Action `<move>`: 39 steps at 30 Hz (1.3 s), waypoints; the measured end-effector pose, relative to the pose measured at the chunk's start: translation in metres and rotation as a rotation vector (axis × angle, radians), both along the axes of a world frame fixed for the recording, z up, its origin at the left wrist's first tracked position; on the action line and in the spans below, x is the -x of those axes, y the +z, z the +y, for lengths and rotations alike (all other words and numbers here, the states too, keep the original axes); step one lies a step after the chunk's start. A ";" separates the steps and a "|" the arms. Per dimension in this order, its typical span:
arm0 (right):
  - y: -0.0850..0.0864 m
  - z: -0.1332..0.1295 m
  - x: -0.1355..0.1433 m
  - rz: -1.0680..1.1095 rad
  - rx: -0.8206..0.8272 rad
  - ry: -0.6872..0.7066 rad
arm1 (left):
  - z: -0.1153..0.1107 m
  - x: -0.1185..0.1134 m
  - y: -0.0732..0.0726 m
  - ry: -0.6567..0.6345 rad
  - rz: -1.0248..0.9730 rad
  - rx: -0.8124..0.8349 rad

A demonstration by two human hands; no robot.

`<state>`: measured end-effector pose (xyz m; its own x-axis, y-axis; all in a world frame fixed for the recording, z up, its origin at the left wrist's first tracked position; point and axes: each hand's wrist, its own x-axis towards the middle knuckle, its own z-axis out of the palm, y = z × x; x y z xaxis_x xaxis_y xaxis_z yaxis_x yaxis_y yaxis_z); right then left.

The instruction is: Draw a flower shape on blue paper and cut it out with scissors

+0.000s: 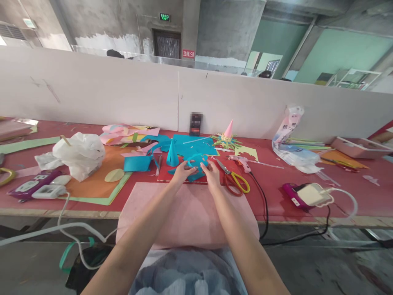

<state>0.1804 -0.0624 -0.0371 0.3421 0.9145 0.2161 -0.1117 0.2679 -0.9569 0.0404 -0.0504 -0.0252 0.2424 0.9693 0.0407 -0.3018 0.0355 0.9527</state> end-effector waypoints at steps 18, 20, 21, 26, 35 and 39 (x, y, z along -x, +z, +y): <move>0.016 -0.010 -0.042 -0.123 -0.103 -0.414 | -0.022 -0.005 -0.002 0.025 1.087 -0.654; 0.016 -0.013 -0.051 -0.079 -0.098 -0.458 | -0.025 -0.007 -0.002 -0.028 1.200 -0.659; 0.016 -0.014 -0.054 -0.045 -0.094 -0.475 | -0.026 -0.008 -0.001 -0.044 1.235 -0.656; 0.011 -0.013 -0.062 0.137 -0.100 -0.447 | -0.022 -0.008 0.005 -0.113 1.361 -0.652; 0.006 -0.008 -0.064 0.350 -0.043 -0.400 | -0.005 0.004 0.021 -0.300 1.387 -0.770; 0.010 -0.010 -0.061 0.370 -0.054 -0.373 | -0.012 -0.007 0.027 -0.261 1.509 -0.806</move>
